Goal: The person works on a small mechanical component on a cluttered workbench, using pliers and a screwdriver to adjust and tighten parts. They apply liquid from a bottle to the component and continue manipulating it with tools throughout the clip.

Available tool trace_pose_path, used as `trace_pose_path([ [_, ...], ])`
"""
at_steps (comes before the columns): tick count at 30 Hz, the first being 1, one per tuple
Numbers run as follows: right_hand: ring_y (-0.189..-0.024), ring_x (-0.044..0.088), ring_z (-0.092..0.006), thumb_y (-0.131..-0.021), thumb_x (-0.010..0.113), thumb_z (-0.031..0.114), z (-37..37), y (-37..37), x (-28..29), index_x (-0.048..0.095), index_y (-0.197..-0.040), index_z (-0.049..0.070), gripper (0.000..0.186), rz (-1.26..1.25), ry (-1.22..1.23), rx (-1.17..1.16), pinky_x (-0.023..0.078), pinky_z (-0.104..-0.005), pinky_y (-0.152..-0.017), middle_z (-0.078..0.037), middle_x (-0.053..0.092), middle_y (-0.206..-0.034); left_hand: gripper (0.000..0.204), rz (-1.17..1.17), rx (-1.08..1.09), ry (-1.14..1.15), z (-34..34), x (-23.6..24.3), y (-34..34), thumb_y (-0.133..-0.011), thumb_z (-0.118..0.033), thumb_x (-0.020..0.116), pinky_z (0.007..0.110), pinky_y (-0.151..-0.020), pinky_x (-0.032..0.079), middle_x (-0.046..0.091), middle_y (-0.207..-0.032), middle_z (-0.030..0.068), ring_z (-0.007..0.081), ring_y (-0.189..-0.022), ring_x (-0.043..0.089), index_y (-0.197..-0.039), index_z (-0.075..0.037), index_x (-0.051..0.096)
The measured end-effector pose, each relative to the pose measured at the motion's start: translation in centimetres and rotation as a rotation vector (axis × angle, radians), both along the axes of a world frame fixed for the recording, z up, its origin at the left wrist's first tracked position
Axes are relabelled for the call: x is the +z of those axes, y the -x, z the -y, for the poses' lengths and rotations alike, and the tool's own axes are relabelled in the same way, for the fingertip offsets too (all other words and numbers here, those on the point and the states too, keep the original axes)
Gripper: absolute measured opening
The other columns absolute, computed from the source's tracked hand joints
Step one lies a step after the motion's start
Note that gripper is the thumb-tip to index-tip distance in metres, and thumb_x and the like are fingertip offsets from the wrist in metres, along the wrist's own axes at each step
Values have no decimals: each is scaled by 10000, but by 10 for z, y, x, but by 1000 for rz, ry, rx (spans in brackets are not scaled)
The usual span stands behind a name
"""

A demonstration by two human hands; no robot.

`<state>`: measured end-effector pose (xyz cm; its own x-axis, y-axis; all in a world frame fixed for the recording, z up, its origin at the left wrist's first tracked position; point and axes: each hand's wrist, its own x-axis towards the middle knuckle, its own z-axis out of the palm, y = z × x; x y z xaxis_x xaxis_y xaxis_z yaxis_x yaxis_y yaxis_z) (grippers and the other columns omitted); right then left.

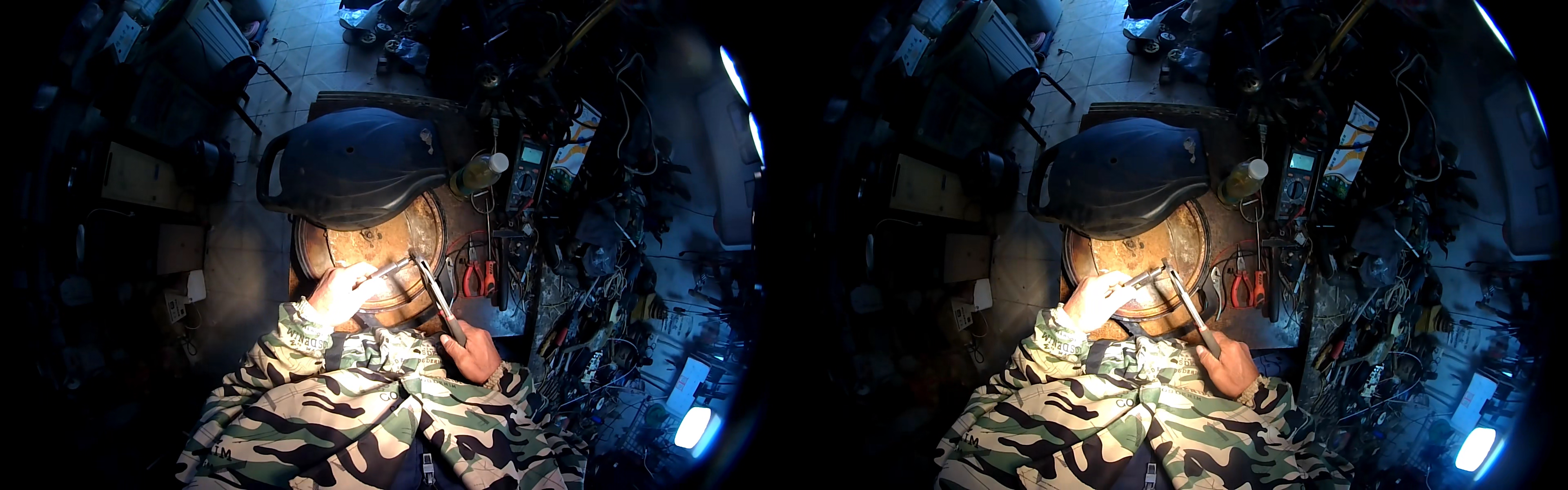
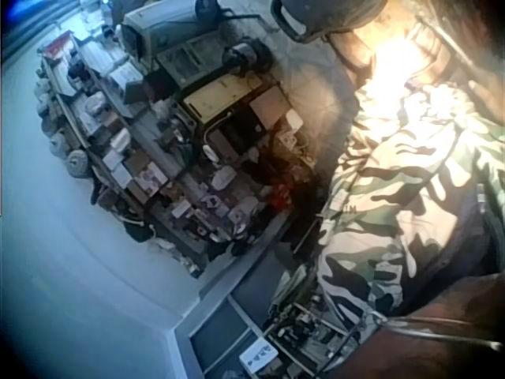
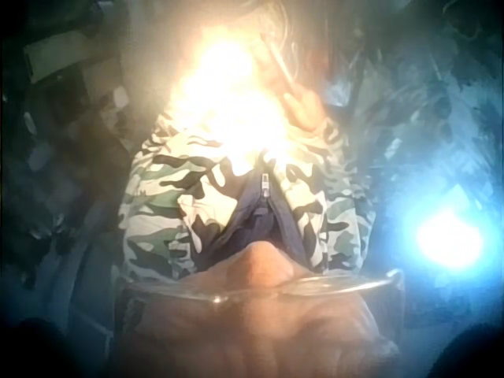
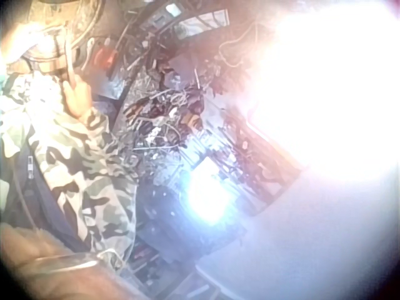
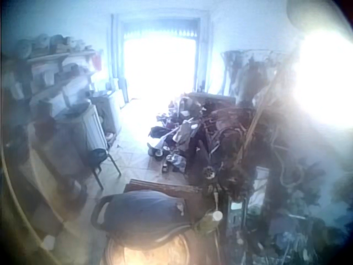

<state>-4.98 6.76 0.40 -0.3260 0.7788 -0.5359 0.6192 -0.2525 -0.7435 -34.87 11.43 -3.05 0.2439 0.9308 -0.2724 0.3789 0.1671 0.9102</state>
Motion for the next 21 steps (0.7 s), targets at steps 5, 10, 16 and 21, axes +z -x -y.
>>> trace_pose_path([
  [5,-967,692,-461,-920,686,140,-2,1,1,644,-1189,-8,310,-59,-117,8,553,-472,-832,-279,693,-1050,438,660,-169,466,-11,2,18,-1094,-344,482,229,-539,474,682,-826,77,94,-570,584,-1228,49,620],
  [10,-934,715,-401,-875,726,64,3,-13,-20,632,-1231,-23,378,-71,-265,30,555,-418,-810,-245,703,-1045,514,895,-170,780,-9,1,14,-1089,-371,455,222,-457,448,683,-846,145,122,-522,585,-1279,90,580],
  [16,-1027,672,-450,-816,723,20,0,-26,-23,608,-1232,-43,436,-107,-371,90,547,-440,-888,-254,670,-1094,463,1019,-285,985,0,0,0,-1065,-371,536,191,-413,406,709,-795,136,76,-479,554,-1172,73,609],
  [21,-1014,670,-444,-825,702,10,-1,-34,-21,610,-1216,-24,403,-111,-355,96,542,-439,-856,-247,660,-1080,344,730,-337,792,-3,6,0,-1008,-232,640,221,-455,393,610,-714,48,70,-500,510,-1207,49,622],
])
